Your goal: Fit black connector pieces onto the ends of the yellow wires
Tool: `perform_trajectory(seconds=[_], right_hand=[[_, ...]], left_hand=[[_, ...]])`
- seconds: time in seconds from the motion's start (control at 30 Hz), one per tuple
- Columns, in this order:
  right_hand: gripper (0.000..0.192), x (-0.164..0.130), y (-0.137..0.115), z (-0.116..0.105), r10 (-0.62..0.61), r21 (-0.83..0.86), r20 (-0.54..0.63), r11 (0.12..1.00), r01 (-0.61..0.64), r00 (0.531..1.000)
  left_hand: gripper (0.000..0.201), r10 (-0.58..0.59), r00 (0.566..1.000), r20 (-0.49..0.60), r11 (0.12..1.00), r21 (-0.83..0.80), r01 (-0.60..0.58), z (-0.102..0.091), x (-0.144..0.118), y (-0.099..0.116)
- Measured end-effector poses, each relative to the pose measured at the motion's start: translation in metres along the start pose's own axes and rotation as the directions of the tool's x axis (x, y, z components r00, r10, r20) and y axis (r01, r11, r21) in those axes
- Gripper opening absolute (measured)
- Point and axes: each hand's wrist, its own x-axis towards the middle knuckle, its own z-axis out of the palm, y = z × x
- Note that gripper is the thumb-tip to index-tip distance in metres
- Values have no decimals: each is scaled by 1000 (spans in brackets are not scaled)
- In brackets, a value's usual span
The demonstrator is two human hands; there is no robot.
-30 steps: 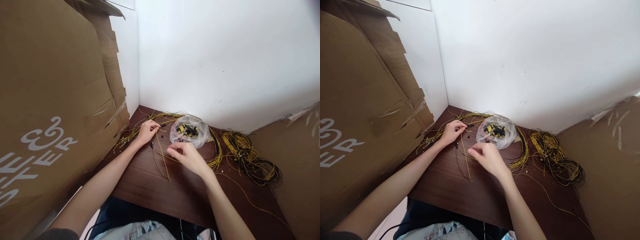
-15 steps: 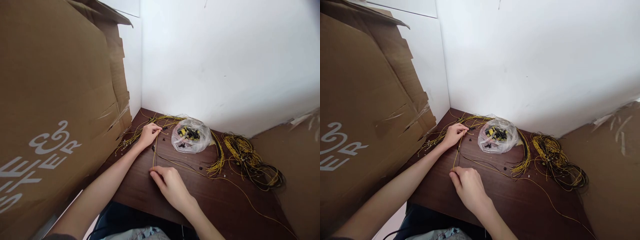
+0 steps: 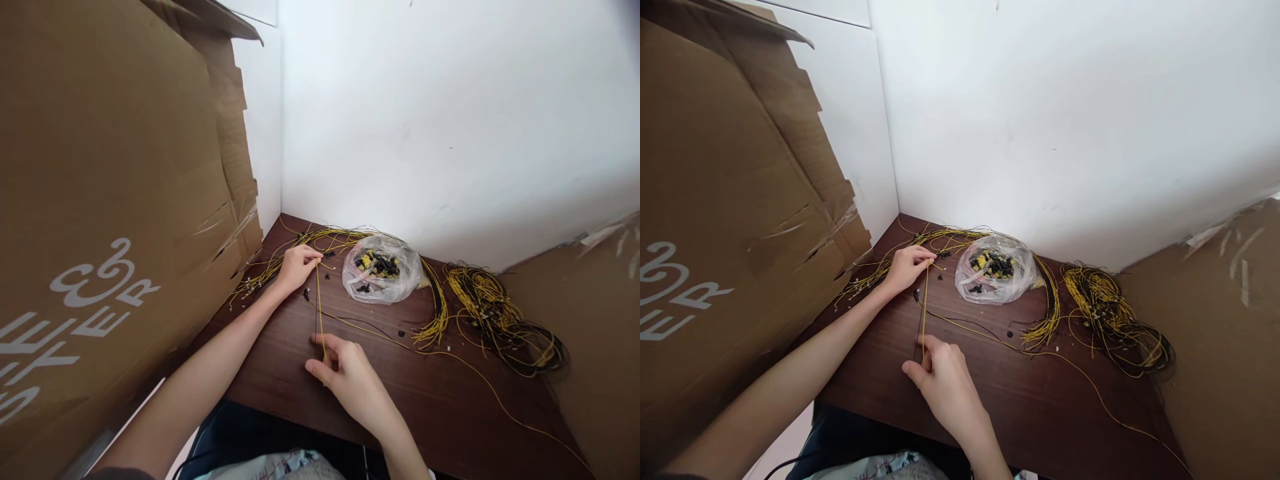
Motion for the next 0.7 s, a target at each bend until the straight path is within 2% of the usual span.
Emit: perform_trajectory(seconds=[0.1,0.23,0.37,0.7], right_hand=[[19,-2,-10,1,-57,17,29,998,56,998],[18,-5,-35,10,-195,14,-5,981,195,981],[14,-8,-54,17,-299,16,11,954,299,954],[15,-23,-74,19,-463,68,45,886,459,885]], left_hand=[[15,4,1000,8,1000,12,-4,0,0,0],[15,11,1000,20,1000,24,-11,-1,-1,0],[15,3,1000,16,1000,23,-4,-1,-1,1],[13,6,1000,17,1000,27,-7,-1,0,-1]])
